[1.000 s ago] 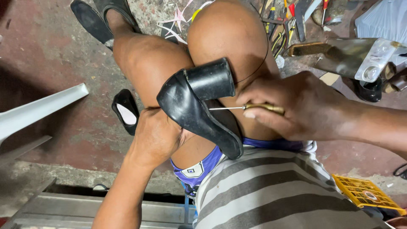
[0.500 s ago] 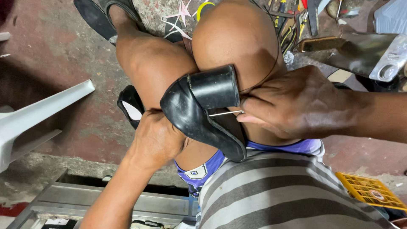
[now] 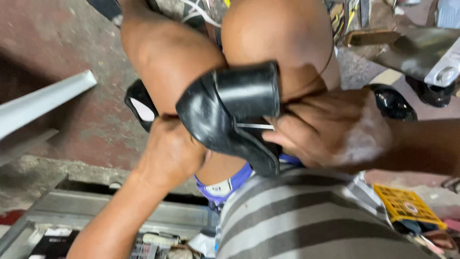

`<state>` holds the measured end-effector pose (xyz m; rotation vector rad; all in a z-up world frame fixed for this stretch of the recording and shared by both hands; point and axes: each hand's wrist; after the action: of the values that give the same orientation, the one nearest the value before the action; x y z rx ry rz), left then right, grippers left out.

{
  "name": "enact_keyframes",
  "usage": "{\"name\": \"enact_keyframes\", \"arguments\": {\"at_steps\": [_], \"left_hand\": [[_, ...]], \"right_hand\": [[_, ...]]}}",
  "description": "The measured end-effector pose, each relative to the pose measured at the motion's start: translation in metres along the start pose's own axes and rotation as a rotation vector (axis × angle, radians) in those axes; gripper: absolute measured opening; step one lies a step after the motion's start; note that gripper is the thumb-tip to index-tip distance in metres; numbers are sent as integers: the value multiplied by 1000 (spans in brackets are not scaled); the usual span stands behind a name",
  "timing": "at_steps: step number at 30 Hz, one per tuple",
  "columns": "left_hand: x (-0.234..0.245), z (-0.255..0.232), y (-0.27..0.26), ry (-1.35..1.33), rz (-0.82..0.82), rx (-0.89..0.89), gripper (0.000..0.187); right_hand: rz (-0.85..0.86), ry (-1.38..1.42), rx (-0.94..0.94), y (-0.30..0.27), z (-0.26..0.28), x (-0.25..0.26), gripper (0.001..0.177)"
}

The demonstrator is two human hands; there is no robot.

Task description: The person sits on the floor and sews a black high-heeled shoe using a needle and thread. They repeatedly push the needle through the shoe's sole and heel area, pulling the thread tight to secure the stitching.

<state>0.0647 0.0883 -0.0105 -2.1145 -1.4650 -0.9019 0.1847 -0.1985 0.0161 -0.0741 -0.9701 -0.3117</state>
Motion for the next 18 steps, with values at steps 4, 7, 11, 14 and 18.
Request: {"name": "enact_keyframes", "arguments": {"at_steps": [4,7,11,14,18], "left_hand": [[-1,-6,1,-11,-42,0,25],[0,-8,4,-20,-63,5,28],[2,-8,-2,-45,20,16,28],[5,-8,2,-38,13,-3,29],[2,-5,4,16,4,-7,26]], "right_hand": [[117,-3,-71,-11,0,3,37],[274,469,-437,-16,-7,18,34],[710,777,-808,-11,-20,20,28],[675,981,-891,0,-15,25,31],[412,191,-332,0,-3,30,29]]}}
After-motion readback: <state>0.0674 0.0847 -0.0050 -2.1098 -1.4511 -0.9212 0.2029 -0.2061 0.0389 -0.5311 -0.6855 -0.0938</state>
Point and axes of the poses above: each hand's wrist, its own y-axis towards the middle knuckle, its own x-axis out of the back of the hand, z = x × y, and after that the axes turned 2 degrees about -z, right-handed
